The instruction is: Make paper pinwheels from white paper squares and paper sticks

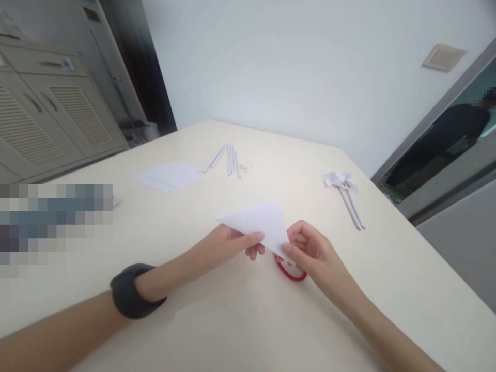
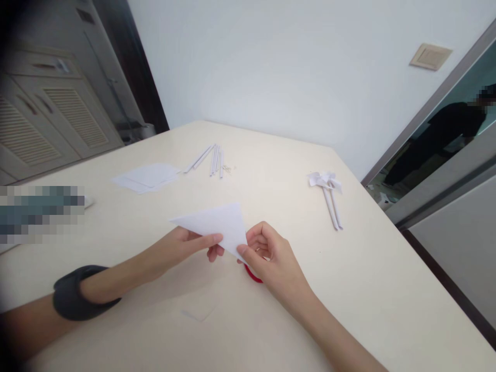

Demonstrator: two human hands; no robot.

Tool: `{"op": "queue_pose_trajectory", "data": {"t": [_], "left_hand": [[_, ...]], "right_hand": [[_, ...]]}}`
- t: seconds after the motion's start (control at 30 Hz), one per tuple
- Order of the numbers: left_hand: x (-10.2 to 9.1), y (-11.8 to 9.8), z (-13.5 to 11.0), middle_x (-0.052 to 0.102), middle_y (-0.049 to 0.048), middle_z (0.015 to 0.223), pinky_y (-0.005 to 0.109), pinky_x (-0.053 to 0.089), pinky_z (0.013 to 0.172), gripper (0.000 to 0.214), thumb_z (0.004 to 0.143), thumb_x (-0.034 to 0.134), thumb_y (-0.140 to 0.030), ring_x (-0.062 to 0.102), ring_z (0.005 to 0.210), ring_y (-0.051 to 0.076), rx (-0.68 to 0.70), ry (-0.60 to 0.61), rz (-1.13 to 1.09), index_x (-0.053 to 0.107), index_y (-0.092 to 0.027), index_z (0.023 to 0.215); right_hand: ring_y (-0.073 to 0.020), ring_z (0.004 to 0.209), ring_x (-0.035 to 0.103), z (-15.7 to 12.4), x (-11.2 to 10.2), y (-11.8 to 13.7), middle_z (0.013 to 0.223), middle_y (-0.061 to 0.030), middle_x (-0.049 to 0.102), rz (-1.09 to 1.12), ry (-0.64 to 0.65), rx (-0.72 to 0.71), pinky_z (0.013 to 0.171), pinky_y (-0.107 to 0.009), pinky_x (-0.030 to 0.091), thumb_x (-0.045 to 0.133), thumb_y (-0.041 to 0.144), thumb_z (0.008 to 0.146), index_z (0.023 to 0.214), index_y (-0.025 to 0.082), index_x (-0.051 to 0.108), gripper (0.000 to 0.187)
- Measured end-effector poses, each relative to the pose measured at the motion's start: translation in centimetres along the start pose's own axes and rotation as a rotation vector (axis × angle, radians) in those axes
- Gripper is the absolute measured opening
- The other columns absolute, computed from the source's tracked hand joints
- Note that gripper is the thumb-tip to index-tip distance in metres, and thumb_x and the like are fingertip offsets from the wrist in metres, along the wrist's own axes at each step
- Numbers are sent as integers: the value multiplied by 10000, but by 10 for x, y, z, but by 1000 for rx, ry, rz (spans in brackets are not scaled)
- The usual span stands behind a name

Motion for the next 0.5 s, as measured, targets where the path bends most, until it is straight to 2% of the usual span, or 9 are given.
{"op": "queue_pose_trajectory", "data": {"t": [0.13, 0.27, 0.4, 0.5], "left_hand": [[-12, 2, 4, 615, -8, 650, 256, 459, 631, 206, 823, 558, -309, 541, 580, 121, 49, -100, -132, 600, -161, 686], [-12, 3, 3, 609, -16, 625, 240, 457, 638, 209, 826, 568, -297, 548, 598, 116, 22, -99, -140, 594, -162, 668], [-11, -1, 1, 600, -23, 599, 230, 458, 641, 223, 818, 577, -289, 550, 597, 113, 26, -114, -94, 583, -165, 634], [-10, -3, 1, 613, -16, 624, 242, 472, 636, 185, 804, 584, -288, 566, 617, 129, 34, -82, -80, 596, -168, 663]], "right_hand": [[-123, 624, 551, 1, 3, -3, 694, -11, 622, -110, 29, 10, 580, -234, 406, 512, 282, 854, 737, 187, 520, 151], [-116, 589, 521, 1, 3, -5, 678, -13, 605, -125, 52, 51, 548, -230, 400, 523, 308, 850, 713, 180, 520, 188], [-120, 609, 535, -1, 5, 2, 693, -16, 598, -135, 95, -9, 580, -242, 424, 439, 340, 898, 733, 179, 555, 258], [-123, 618, 544, -2, 5, 3, 682, -15, 593, -133, 101, -30, 595, -246, 437, 397, 311, 917, 737, 178, 559, 276]]}}
Point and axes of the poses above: each hand's wrist, its own z-axis towards the middle knuckle, its own x-axis out of the palm, y = z × x, the point moved 6 cm from there along z, towards the middle knuckle
